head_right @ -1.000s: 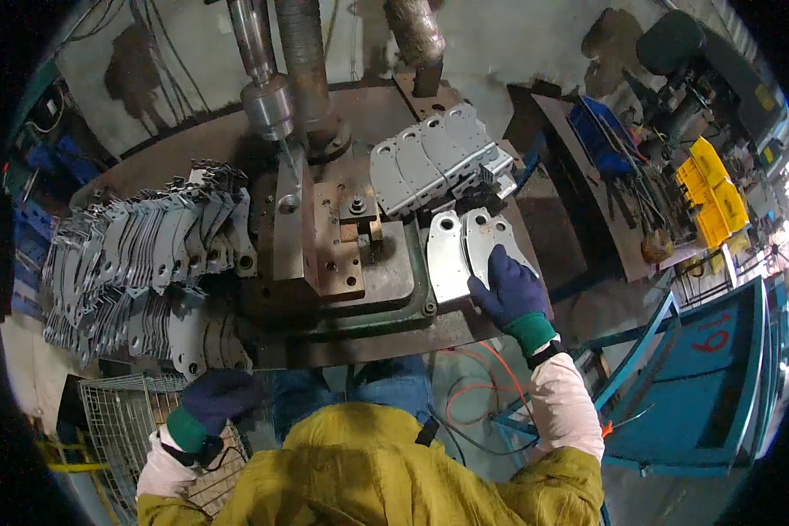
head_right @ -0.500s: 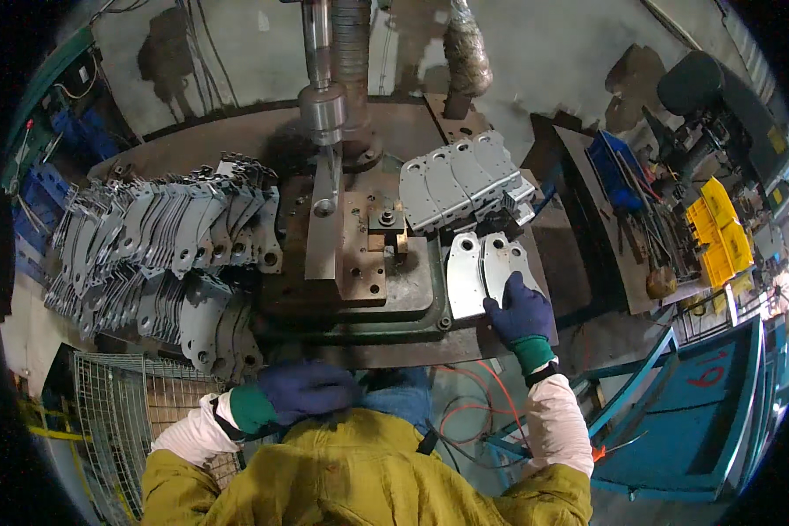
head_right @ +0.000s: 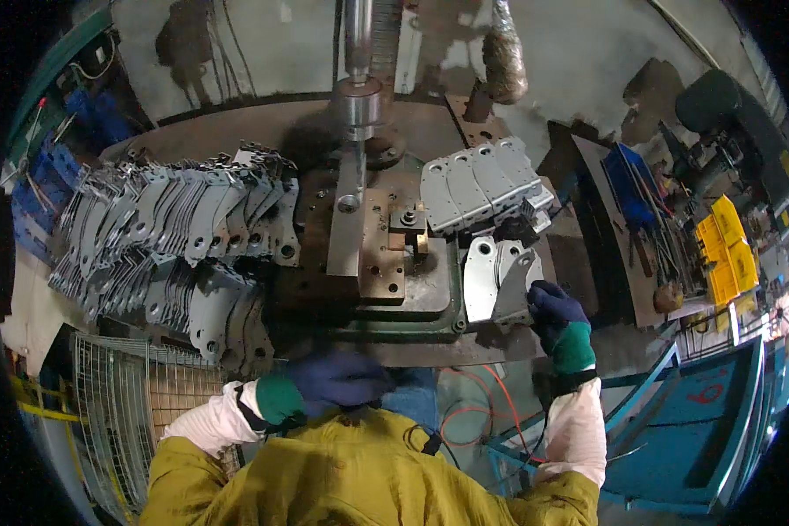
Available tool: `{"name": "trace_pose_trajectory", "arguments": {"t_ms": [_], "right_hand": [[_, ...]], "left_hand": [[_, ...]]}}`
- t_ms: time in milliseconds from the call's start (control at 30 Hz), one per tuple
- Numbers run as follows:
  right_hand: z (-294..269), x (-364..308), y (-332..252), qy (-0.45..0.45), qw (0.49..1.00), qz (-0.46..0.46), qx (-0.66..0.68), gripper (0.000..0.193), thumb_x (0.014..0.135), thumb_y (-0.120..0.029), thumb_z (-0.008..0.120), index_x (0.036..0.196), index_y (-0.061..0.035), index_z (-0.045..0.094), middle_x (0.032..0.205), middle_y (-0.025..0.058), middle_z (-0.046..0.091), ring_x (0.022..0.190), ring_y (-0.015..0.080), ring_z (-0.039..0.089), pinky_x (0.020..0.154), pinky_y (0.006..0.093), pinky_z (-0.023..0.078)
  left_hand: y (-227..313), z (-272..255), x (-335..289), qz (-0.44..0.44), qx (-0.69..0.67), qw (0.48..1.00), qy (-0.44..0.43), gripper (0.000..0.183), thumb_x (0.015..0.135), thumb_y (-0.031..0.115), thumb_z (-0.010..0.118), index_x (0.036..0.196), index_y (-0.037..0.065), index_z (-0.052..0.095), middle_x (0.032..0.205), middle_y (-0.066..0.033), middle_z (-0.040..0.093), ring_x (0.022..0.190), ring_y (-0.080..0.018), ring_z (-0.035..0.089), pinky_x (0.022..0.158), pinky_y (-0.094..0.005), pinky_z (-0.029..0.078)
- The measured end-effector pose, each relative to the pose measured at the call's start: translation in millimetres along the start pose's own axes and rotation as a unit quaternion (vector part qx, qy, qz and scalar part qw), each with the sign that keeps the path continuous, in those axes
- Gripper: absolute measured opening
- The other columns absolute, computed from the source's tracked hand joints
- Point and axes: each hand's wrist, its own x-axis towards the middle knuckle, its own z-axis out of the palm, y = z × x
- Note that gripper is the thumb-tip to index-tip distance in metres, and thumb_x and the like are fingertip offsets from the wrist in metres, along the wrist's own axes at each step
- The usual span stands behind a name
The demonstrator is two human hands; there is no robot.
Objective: Operating a manual punching press to process metal plates on a fabrication floor.
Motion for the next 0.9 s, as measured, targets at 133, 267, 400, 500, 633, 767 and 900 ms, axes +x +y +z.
{"name": "trace_pose_trajectory", "arguments": {"t_ms": [133,267,400,500,633,767,900], "right_hand": [[17,1,-50,0.087,0.912,0.240,0.322,0.067,0.083,-0.023,0.081,0.139,0.0037,0.055,0.095,0.0090,0.070,0.076,0.0133,0.063,0.067,0.0267,0.052],[32,-5,-4,0.071,0.954,0.227,0.182,0.058,0.085,-0.025,0.080,0.130,0.0052,0.058,0.095,0.0087,0.069,0.079,0.0133,0.064,0.067,0.0271,0.050],[47,-10,0,0.071,0.985,0.134,0.087,0.057,0.079,-0.036,0.083,0.110,0.0052,0.058,0.088,0.0082,0.066,0.078,0.0178,0.062,0.066,0.0337,0.050],[60,-17,-29,0.088,0.978,0.065,-0.178,0.074,0.073,-0.046,0.083,0.121,0.0022,0.053,0.099,0.0184,0.066,0.083,0.0328,0.065,0.075,0.0417,0.053],[74,-33,-30,0.151,0.934,-0.001,-0.325,0.080,0.075,-0.047,0.081,0.131,0.0010,0.050,0.122,0.0272,0.061,0.104,0.0394,0.064,0.084,0.0452,0.053],[66,-30,-11,0.119,0.913,0.018,-0.390,0.085,0.074,-0.052,0.082,0.132,0.0008,0.050,0.116,0.0264,0.061,0.103,0.0396,0.064,0.083,0.0452,0.053],[51,-25,-3,0.062,0.958,0.118,-0.256,0.070,0.075,-0.045,0.083,0.118,0.0015,0.055,0.104,0.0228,0.065,0.093,0.0377,0.065,0.078,0.0443,0.052]], "left_hand": [[-4,4,15,0.010,-0.056,0.998,-0.018,0.031,0.100,0.022,0.062,0.124,0.002,0.066,0.100,-0.0100,0.068,0.084,-0.0168,0.068,0.073,-0.0308,0.055],[-3,7,24,-0.085,-0.101,0.991,-0.019,0.029,0.102,0.021,0.060,0.124,0.003,0.066,0.101,-0.0122,0.068,0.084,-0.0207,0.069,0.073,-0.0305,0.055],[-34,9,21,0.044,0.001,0.999,0.015,0.028,0.098,0.012,0.063,0.125,0.005,0.066,0.103,-0.0169,0.066,0.088,-0.0289,0.069,0.074,-0.0321,0.055],[-36,4,15,0.077,0.091,0.992,0.029,0.032,0.091,0.008,0.068,0.123,0.005,0.066,0.106,-0.0180,0.065,0.091,-0.0306,0.068,0.077,-0.0344,0.055],[-37,-5,11,0.200,0.185,0.960,0.065,0.031,0.096,0.019,0.066,0.123,0.006,0.067,0.100,-0.0108,0.069,0.083,-0.0180,0.069,0.071,-0.0306,0.056],[-49,-12,14,0.292,0.256,0.918,0.083,0.036,0.087,0.013,0.074,0.122,0.005,0.067,0.107,-0.0126,0.067,0.083,-0.0214,0.070,0.070,-0.0327,0.057],[-51,-8,7,0.209,0.191,0.958,0.042,0.039,0.087,0.005,0.071,0.126,0.007,0.067,0.118,-0.0146,0.064,0.099,-0.0284,0.067,0.087,-0.0345,0.053]]}}
